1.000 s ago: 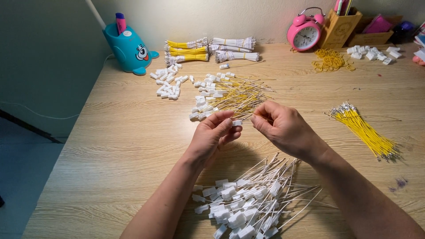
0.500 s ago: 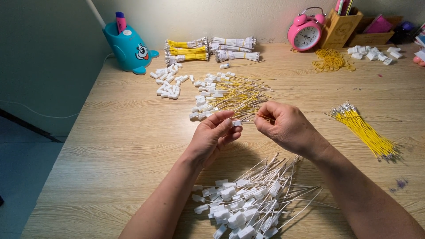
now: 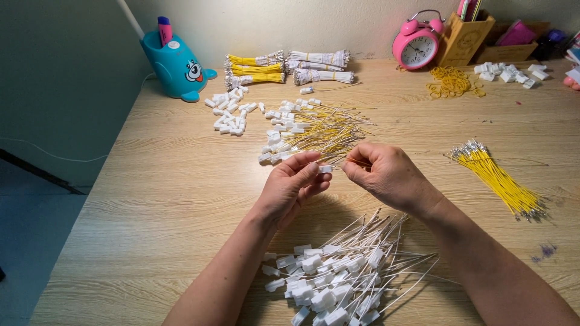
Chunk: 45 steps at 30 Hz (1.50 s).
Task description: The person inserts the exposed metal tips of yellow and white LED wires into small white plastic connectors. They handle the components by hand, picking up a connector and a wire, then pushing the wire into the connector to secure it.
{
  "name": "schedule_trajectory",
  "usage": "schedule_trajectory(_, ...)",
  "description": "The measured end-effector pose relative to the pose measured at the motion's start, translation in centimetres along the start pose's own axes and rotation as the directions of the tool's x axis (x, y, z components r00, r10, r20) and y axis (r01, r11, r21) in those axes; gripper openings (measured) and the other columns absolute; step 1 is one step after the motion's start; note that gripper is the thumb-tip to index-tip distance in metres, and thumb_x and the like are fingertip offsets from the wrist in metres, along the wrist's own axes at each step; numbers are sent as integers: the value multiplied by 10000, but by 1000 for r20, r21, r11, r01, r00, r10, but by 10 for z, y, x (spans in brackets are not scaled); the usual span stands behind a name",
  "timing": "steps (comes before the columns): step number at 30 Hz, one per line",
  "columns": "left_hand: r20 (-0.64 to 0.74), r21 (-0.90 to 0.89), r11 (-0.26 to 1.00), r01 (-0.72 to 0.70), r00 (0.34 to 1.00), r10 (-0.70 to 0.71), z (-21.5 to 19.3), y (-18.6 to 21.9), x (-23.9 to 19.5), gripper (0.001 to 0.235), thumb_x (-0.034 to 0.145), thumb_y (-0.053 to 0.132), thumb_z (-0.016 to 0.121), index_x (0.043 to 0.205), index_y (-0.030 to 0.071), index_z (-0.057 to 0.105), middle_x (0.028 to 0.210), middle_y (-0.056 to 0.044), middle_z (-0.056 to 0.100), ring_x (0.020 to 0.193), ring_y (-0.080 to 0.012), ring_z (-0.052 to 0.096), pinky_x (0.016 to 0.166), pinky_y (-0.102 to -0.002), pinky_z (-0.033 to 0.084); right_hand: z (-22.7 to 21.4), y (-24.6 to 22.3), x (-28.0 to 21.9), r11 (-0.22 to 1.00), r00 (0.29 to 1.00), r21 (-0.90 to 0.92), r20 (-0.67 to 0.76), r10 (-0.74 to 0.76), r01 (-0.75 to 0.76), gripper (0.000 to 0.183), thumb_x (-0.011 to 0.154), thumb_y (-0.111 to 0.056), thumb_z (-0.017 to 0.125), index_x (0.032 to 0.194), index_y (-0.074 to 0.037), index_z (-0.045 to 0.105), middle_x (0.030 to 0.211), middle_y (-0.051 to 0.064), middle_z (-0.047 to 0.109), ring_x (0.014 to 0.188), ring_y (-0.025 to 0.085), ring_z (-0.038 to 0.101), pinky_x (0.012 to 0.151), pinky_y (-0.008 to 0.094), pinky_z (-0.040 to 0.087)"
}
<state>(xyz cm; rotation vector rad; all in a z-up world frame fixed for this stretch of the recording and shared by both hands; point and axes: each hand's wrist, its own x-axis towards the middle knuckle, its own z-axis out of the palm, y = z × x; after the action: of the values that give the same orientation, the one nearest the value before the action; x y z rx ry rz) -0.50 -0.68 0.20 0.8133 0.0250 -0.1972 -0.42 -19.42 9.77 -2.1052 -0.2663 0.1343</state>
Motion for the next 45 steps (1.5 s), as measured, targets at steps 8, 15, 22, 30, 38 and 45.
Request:
schedule_trajectory(8,-29,86,996,-38,999,40,2,-1,0,275,891,41,660,1154,-24,612,974,-220,698,818,-284,730,730,-362,642,4,13,5,999,999,-6,9,-38,38,75,838,-113,678,817,-64,732,612,53,636,626,136,535,591,280,474)
schedule_trajectory(15,-60,140,986,-92,993,101,4,1,1,263,887,56,676,1139,6,620,943,-188,706,780,-249,733,724,-353,642,11,23,8,994,993,-2,-29,-113,113,73,839,-112,688,855,-70,745,674,101,673,678,131,593,642,295,521)
schedule_trajectory(22,-41,126,988,-91,994,97,8,0,0,261,893,51,668,1144,4,617,949,-196,701,786,-260,731,727,-366,642,14,24,7,989,988,-3,-43,-147,147,76,829,-111,692,853,-71,753,688,108,680,684,141,630,654,301,539)
schedule_trajectory(30,-46,159,980,-117,991,126,7,0,0,262,892,43,667,1148,5,623,944,-184,704,778,-253,729,738,-382,639,20,30,8,967,963,-71,-98,-249,243,68,839,-166,714,847,-110,753,661,101,626,670,169,626,643,305,520)
schedule_trajectory(38,23,179,967,-181,983,180,-1,-7,6,273,894,48,682,1160,28,622,942,-168,703,788,-250,733,748,-383,645,24,39,8,944,942,-113,-101,-321,309,71,894,-179,697,887,-117,730,683,99,583,712,178,593,681,326,491)
schedule_trajectory(45,-12,375,882,-287,949,314,-11,-1,24,187,906,61,673,1087,21,649,891,-138,709,740,-194,723,706,-333,651,13,43,2,863,826,-167,-249,-506,478,183,1042,-222,604,1026,-75,712,880,155,626,922,299,643,867,400,495)
